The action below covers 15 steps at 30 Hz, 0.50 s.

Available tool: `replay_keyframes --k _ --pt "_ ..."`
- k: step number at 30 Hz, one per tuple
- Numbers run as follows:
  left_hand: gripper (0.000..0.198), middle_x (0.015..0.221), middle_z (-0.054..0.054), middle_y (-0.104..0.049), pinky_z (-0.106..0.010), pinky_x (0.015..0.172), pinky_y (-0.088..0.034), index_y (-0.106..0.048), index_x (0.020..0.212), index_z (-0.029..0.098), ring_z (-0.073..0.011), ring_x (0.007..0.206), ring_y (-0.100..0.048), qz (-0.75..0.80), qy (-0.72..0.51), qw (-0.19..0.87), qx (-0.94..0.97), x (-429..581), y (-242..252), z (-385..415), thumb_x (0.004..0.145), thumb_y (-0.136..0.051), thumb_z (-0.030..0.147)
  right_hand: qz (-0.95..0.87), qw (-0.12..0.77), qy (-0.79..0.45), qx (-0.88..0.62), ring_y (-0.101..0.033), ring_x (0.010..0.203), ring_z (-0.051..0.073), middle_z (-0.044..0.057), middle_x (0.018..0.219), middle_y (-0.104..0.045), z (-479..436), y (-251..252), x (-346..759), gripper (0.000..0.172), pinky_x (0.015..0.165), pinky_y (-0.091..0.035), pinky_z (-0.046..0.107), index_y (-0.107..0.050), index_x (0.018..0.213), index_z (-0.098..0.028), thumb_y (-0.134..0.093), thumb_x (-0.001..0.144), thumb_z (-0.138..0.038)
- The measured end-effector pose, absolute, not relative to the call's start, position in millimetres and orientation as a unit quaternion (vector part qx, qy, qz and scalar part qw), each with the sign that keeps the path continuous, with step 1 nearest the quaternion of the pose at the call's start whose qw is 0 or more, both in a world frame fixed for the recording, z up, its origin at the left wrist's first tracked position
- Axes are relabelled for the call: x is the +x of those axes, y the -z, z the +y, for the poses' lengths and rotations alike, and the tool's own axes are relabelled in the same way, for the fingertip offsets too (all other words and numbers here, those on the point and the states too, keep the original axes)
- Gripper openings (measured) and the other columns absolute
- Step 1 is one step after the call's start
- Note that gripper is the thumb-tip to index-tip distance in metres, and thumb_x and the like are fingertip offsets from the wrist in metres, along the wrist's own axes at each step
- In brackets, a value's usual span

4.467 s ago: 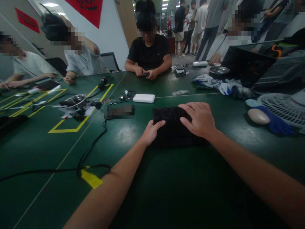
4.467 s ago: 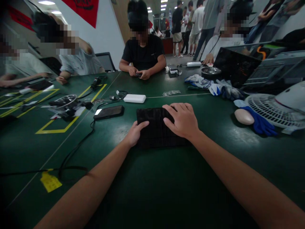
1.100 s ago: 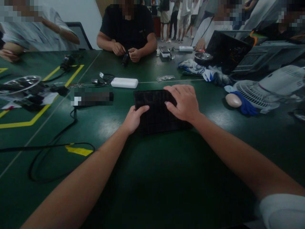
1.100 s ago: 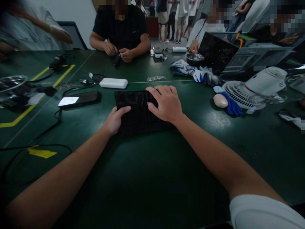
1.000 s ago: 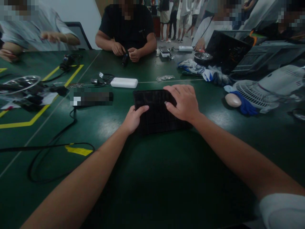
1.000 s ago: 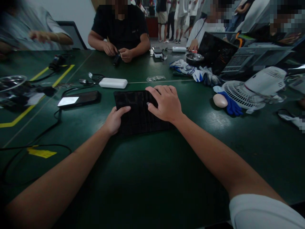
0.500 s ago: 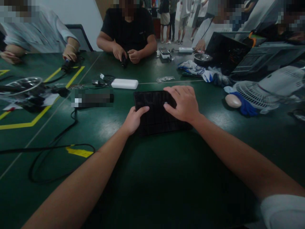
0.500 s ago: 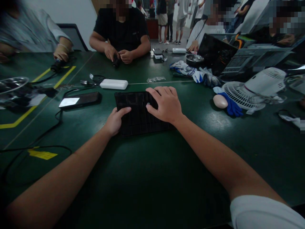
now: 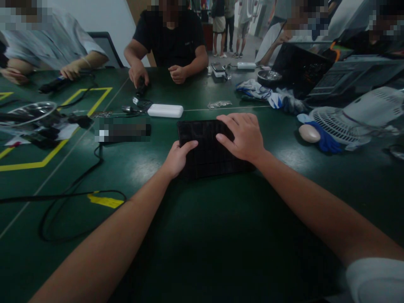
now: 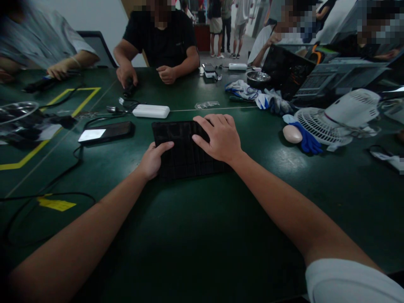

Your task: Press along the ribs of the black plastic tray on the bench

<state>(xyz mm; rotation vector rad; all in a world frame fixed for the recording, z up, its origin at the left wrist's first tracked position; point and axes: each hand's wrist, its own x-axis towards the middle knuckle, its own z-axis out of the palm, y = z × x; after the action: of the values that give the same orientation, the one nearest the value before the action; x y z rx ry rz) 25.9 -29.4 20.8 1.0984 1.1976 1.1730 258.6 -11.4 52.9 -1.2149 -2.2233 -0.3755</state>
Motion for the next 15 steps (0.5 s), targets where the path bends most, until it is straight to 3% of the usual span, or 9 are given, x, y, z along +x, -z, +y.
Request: replay_keyframes --k 15 --pt "0.043 0.101 -0.011 -0.077 -0.046 0.095 -0.056 -0.073 0.095 0.016 -0.0345 0.104 -0.071 0.516 -0.485 0.53 0.466 25.7 -20.7 -29.1 0.067 -0.078 0.049 -0.833 0.29 0.149 -0.447 -0.055 0.112 0.028 0.008 0.122 -0.065 -10.4 -51.8 258.5 0.052 0.099 -0.032 0.044 -0.055 0.137 -0.022 -0.046 0.097 -0.054"
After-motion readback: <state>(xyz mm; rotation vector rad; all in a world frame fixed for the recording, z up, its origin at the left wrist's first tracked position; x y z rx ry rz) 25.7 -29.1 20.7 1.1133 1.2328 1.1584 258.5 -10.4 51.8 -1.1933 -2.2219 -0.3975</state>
